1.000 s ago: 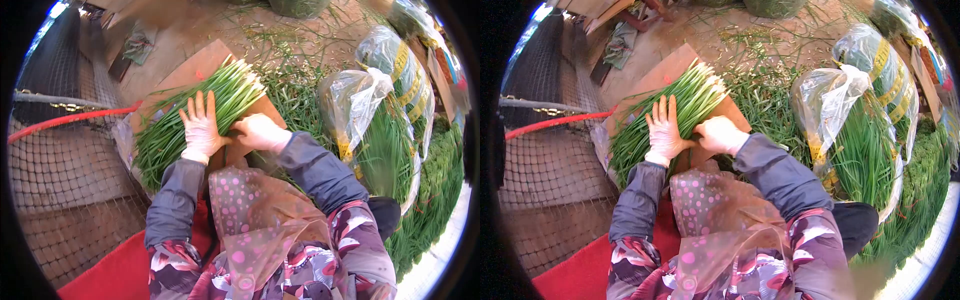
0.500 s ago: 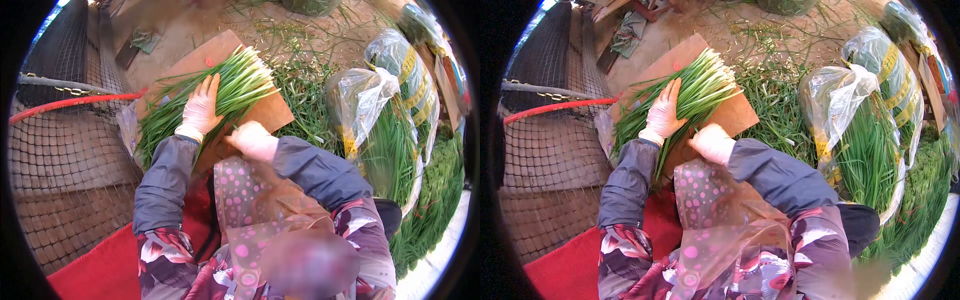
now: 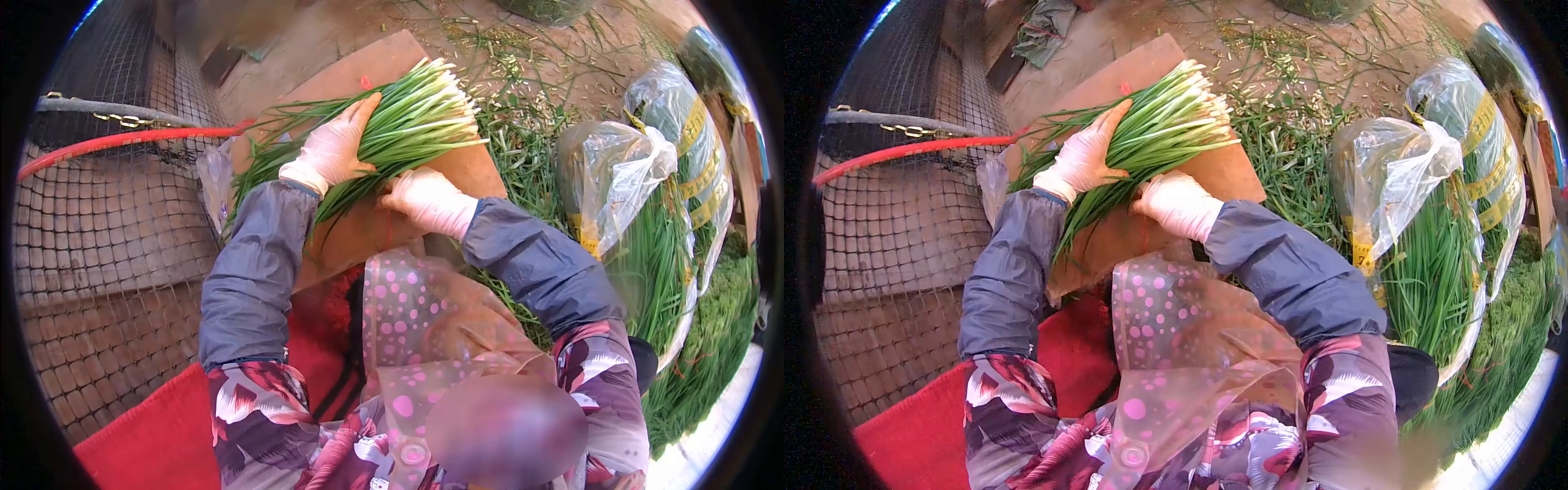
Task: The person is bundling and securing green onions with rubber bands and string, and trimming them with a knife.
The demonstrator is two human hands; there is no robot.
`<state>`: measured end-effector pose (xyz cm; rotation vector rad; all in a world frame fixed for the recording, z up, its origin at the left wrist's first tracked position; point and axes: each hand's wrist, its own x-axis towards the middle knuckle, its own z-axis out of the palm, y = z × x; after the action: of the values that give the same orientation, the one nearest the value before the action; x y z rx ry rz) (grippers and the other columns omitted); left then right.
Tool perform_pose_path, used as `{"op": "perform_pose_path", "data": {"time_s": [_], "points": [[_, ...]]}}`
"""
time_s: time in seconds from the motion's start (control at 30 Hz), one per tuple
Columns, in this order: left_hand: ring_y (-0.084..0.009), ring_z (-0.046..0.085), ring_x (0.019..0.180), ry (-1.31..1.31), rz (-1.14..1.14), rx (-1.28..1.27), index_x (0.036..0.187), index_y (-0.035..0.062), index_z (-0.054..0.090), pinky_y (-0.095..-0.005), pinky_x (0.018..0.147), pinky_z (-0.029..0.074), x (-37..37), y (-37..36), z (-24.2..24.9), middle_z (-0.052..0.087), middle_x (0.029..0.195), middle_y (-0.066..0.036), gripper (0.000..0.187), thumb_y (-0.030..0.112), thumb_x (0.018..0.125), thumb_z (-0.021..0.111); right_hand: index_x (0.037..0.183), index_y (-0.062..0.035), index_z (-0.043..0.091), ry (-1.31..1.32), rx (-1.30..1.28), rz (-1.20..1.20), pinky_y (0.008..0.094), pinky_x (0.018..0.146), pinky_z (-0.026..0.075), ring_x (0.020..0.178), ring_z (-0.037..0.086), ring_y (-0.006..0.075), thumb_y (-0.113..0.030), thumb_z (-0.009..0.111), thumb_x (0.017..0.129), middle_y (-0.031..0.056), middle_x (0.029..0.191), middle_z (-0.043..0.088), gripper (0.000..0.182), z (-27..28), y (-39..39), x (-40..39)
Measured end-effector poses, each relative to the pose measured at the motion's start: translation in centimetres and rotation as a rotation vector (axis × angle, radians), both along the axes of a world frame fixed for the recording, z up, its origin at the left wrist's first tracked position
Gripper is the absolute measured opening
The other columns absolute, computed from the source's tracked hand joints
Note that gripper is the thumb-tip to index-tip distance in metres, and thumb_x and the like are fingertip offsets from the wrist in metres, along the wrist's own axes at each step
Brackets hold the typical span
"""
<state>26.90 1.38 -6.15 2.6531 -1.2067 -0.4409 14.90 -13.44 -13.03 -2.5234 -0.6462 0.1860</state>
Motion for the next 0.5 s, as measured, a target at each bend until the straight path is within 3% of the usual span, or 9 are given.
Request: {"op": "perform_pose_path", "data": {"time_s": [0.03, 0.13, 0.17, 0.3, 0.37, 0.4, 0.43, 0.5], "points": [[-0.0365, 0.046, 0.125, -0.002, -0.004, -0.005, 0.149, 0.0116, 0.019, -0.0406, 0.100, 0.044, 0.0, 0.0, -0.1, 0.038, 0.144, -0.019, 0.115, 0.023, 0.056, 0.086, 0.091, -0.0081, 0.070, 0.183, 0.028, -0.069, 0.0427, 0.075, 0.052, 0.084, 0.066, 0.0326, -0.021, 0.055, 0.080, 0.0159, 0.089, 0.068, 0.022, 0.3, 0.6, 0.4], [-0.0355, 0.043, 0.128, -0.025, -0.012, -0.065, 0.148, 0.0101, 0.021, -0.0400, 0.103, 0.042, -0.4, 0.1, -0.2, 0.038, 0.144, -0.019, 0.113, 0.020, 0.056, 0.085, 0.084, -0.0040, 0.070, 0.168, -0.005, -0.019, 0.0432, 0.072, 0.053, 0.077, 0.066, 0.0344, -0.022, 0.056, 0.078, 0.0197, 0.085, 0.068, 0.023, 0.8, 1.7, 0.8], [-0.0355, 0.043, 0.128, -0.027, -0.016, -0.072, 0.148, 0.0101, 0.021, -0.0400, 0.103, 0.042, -0.8, 0.1, -0.3, 0.038, 0.144, -0.019, 0.113, 0.020, 0.056, 0.085, 0.078, -0.0028, 0.069, 0.005, 0.003, 0.009, 0.0442, 0.069, 0.052, 0.075, 0.066, 0.0347, -0.019, 0.056, 0.078, 0.0188, 0.080, 0.067, 0.021, -0.6, 2.1, 0.5], [-0.0353, 0.040, 0.131, -0.091, 0.049, -0.134, 0.147, 0.0076, 0.024, -0.0395, 0.107, 0.038, -2.4, -0.2, -0.5, 0.039, 0.143, -0.019, 0.110, 0.014, 0.055, 0.083, 0.079, -0.0052, 0.067, -0.004, 0.062, 0.031, 0.0429, 0.068, 0.052, 0.076, 0.066, 0.0322, -0.019, 0.057, 0.079, 0.0147, 0.078, 0.066, 0.017, -0.9, -0.9, -0.8], [-0.0367, 0.040, 0.130, -0.157, 0.048, -0.139, 0.147, 0.0085, 0.025, -0.0406, 0.108, 0.036, -3.1, -0.4, -0.6, 0.039, 0.143, -0.021, 0.111, 0.014, 0.054, 0.084, 0.092, -0.0080, 0.066, 0.137, 0.290, -0.067, 0.0409, 0.070, 0.053, 0.080, 0.066, 0.0306, -0.020, 0.058, 0.085, 0.0130, 0.086, 0.067, 0.016, 0.3, -4.0, -1.8], [-0.0362, 0.042, 0.127, -0.196, 0.043, -0.157, 0.146, 0.0083, 0.026, -0.0442, 0.102, 0.038, -3.4, -0.4, -0.7, 0.040, 0.141, -0.020, 0.112, 0.017, 0.052, 0.086, 0.094, -0.0075, 0.065, 0.172, 0.359, -0.147, 0.0363, 0.072, 0.053, 0.081, 0.067, 0.0261, -0.019, 0.062, 0.086, 0.0102, 0.087, 0.068, 0.015, -0.4, -4.9, -2.0], [-0.0376, 0.040, 0.129, -0.191, 0.088, -0.125, 0.148, 0.0100, 0.024, -0.0440, 0.107, 0.035, -4.0, -0.7, -0.5, 0.037, 0.144, -0.019, 0.114, 0.015, 0.052, 0.086, 0.094, -0.0054, 0.065, 0.306, 0.507, -0.254, 0.0312, 0.074, 0.053, 0.079, 0.068, 0.0200, -0.013, 0.063, 0.086, 0.0094, 0.086, 0.068, 0.011, -0.1, -5.9, -2.4], [-0.0377, 0.038, 0.131, -0.240, 0.158, -0.076, 0.148, 0.0111, 0.023, -0.0481, 0.107, 0.033, -5.0, -1.2, -0.7, 0.034, 0.146, -0.018, 0.115, 0.016, 0.052, 0.086, 0.098, -0.0022, 0.065, 0.416, 0.738, -0.455, 0.0269, 0.074, 0.053, 0.078, 0.066, 0.0155, -0.004, 0.061, 0.087, 0.0077, 0.087, 0.068, 0.011, 0.1, -7.2, -3.4]]}}
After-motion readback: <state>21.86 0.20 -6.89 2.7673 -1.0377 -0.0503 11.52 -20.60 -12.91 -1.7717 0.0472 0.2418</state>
